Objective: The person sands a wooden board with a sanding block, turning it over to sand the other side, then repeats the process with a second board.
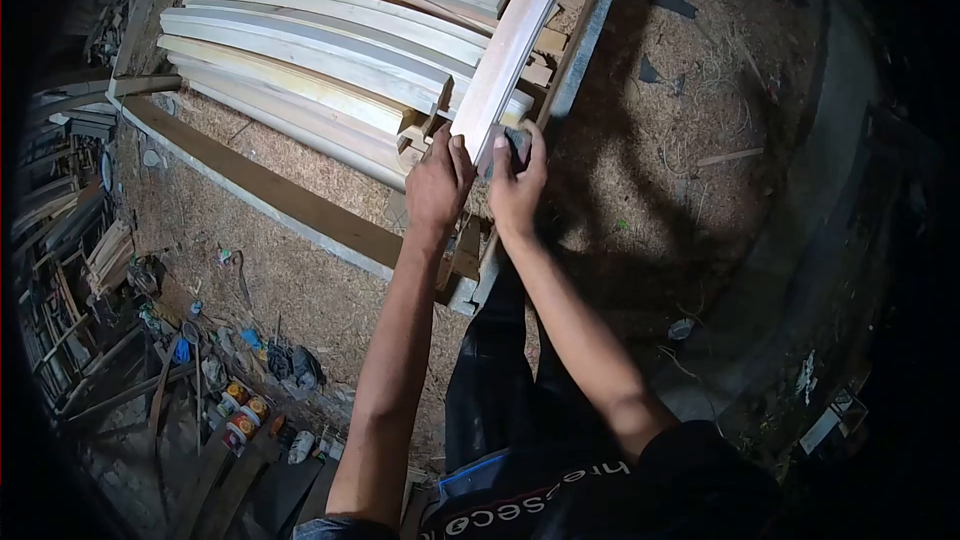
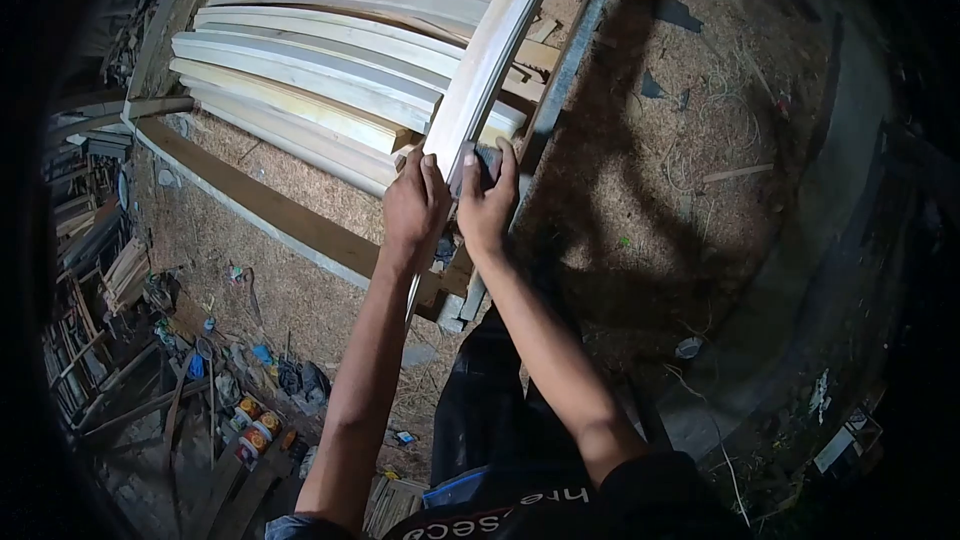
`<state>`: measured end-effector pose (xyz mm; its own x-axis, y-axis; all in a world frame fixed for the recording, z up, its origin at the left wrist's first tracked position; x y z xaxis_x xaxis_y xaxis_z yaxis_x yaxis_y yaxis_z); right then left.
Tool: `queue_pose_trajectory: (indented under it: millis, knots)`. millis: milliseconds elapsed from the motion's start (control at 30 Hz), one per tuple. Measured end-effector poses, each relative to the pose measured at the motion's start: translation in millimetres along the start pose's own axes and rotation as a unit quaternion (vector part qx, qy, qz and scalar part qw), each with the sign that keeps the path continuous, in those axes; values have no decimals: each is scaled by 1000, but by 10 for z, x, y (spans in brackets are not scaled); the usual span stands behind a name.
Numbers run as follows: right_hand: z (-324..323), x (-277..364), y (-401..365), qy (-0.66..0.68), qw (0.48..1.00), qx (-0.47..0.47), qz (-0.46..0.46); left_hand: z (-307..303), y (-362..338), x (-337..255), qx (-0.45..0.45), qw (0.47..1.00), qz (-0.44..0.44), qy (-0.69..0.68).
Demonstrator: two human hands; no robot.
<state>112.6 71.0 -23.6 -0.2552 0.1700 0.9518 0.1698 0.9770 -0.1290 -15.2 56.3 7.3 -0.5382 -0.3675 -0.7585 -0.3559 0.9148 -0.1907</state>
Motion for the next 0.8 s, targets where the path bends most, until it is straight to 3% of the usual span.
queue_pose_trajectory:
  millis: [233,467,533,633,800]
  knots:
    - [-5,222,485,-8,999,-31,-12,3,-4,11,-9,1000,24,17]
    - [-19,46,-118,-9,1000,6,-23,-2,6,-8,-16,999,32,12]
    - [-7,52,-254,11,999,3,36,5,19,-1,-14,999,33,14]
    - [-8,13,-154,-13,1000,-5,-11,-6,-10,31,-15,999,44,8]
    - [0,-65,-114,11,1000,8,-9,0,-5,1,-20,999,33,-22]
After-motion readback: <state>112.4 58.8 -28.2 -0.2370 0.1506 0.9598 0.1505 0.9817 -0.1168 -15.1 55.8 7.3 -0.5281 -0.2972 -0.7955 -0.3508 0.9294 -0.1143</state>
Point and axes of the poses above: each hand's wrist, its own y-axis towards the middle knuckle, its own z-axis out of the palm, x = y × z, the point moved 4 cm from there along y, towards the middle knuckle, and after that the axes turned 11 degrees about -y, right-handed, at the moved point
